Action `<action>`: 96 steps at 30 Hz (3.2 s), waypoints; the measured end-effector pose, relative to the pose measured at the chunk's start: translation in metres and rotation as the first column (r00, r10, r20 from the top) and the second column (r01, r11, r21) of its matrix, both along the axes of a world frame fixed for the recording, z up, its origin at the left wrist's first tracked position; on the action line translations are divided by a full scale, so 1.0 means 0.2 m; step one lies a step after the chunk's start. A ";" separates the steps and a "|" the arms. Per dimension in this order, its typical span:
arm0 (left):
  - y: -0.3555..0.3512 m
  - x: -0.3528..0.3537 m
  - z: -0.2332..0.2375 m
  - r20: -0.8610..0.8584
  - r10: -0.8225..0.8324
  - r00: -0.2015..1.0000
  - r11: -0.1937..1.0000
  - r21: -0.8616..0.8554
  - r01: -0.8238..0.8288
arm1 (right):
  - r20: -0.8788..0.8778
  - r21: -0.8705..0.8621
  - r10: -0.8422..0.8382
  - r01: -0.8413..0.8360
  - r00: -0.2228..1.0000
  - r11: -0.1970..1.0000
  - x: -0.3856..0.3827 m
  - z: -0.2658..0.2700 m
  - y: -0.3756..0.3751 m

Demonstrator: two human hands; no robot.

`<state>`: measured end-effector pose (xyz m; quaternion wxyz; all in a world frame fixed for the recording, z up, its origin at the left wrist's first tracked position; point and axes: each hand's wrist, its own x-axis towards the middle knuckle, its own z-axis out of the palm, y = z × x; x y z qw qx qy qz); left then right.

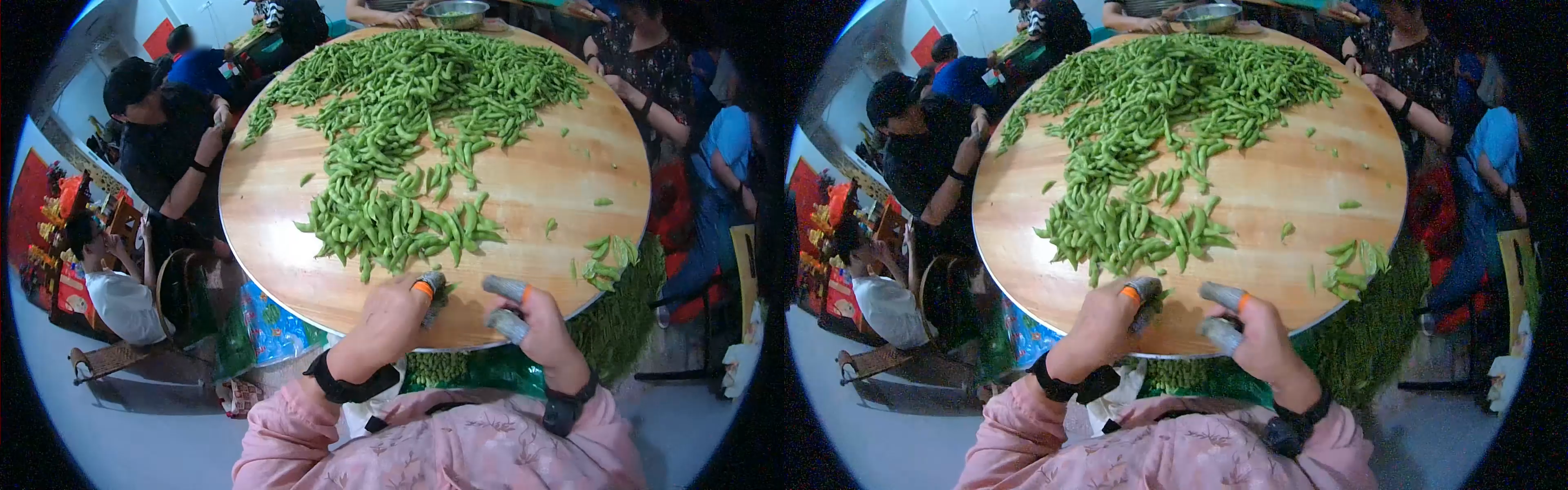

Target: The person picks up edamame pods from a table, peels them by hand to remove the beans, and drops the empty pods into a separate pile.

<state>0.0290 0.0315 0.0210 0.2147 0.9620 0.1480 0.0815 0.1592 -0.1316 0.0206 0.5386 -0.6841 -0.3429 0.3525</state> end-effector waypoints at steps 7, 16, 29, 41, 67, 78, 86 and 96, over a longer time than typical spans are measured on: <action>-0.16 -0.06 -0.05 0.278 0.059 0.959 0.937 -0.345 0.042 | -0.440 0.187 0.161 -0.086 0.884 0.979 -0.06 -0.01 0.09; -0.15 -0.12 -0.03 0.116 -0.011 0.993 0.973 -0.229 0.038 | -0.468 0.232 0.224 -0.126 0.855 0.965 -0.09 -0.02 0.08; -0.18 -0.12 -0.06 0.097 -0.016 0.995 0.958 -0.284 0.043 | -0.350 0.188 0.118 -0.054 0.929 0.981 -0.11 -0.07 0.08; -0.20 -0.12 -0.12 0.368 0.135 0.920 0.860 -0.504 0.076 | -0.430 0.269 0.190 -0.076 0.882 0.960 -0.11 -0.10 0.08; -0.17 -0.17 -0.09 0.150 0.058 0.987 0.686 -0.725 0.070 | -0.199 0.125 0.262 -0.241 0.944 0.963 -0.11 -0.06 0.09; 0.04 -0.20 -0.07 -0.019 0.285 0.958 0.941 0.195 -0.276 | 0.554 -0.124 -0.216 0.336 0.804 0.934 0.25 0.06 -0.31; 0.12 -0.19 -0.07 -0.040 0.087 0.995 0.932 0.355 -0.067 | 0.690 -0.061 -0.252 0.401 0.679 0.914 0.24 0.04 -0.32; -0.01 -0.26 -0.10 0.247 0.154 0.957 0.983 -0.136 -0.123 | 0.872 0.057 -0.346 0.631 0.346 0.774 0.52 0.01 -0.44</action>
